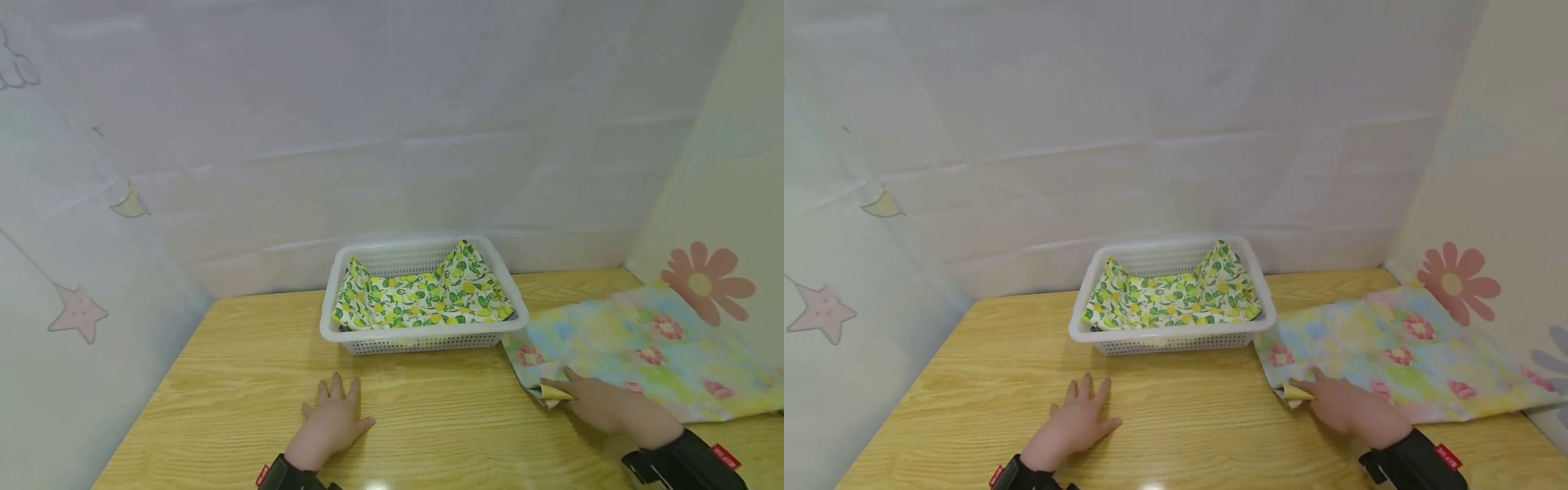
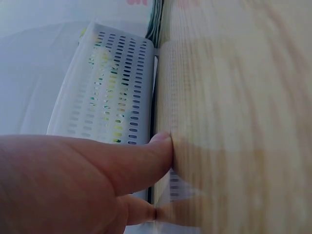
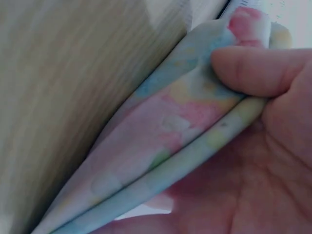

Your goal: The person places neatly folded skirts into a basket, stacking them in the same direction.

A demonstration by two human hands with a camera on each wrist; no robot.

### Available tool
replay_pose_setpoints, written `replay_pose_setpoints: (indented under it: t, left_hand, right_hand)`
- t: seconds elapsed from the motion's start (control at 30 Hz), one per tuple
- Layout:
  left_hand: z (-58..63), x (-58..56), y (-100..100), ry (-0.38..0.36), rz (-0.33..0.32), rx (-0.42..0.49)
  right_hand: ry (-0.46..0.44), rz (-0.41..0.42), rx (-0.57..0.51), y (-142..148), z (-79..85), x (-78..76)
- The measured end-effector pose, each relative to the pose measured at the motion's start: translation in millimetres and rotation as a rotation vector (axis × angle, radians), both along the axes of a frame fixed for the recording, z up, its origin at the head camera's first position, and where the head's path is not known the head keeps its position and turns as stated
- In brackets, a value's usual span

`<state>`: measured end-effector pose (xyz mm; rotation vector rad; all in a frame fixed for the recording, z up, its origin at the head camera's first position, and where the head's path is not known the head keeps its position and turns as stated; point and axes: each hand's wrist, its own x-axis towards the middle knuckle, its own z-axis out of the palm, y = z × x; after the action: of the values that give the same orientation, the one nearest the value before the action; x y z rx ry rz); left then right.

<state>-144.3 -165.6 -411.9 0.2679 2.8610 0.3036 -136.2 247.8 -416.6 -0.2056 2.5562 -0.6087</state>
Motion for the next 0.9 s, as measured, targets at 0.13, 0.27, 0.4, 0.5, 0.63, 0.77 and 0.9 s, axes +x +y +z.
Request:
replay_pose_setpoints:
  t: [0.13,0.27,0.4,0.5,0.63,0.77,0.9]
  left_hand:
    - [-0.9,0.6,3,-0.004,0.01,0.001]
    - [-3.1,1.1,6,-0.007,0.017,0.002]
    - [-5.2,1.0,8,-0.012,0.027,0.0]
    - [-5.9,0.6,10,-0.015,0.036,-0.004]
    - [-6.4,0.5,14,-0.014,0.045,-0.009]
    - [-6.1,0.5,18,-0.011,0.049,-0.012]
    - [-6.2,0.2,21,-0.003,0.056,-0.018]
  right_hand:
    - [0.021,0.024,0.015,1,0.5,5.6]
    - [0.036,0.063,0.012,2,2.3,12.9]
    - [0.017,0.077,-0.042,4,4.4,17.6]
    - [0.007,0.083,-0.065,6,4.0,18.5]
    - [0.012,0.095,-0.038,11,2.2,19.5]
    - [0.018,0.109,-0.018,19,1.9,22.9]
    - [-0.013,0.103,-0.056,24,4.8,25.8]
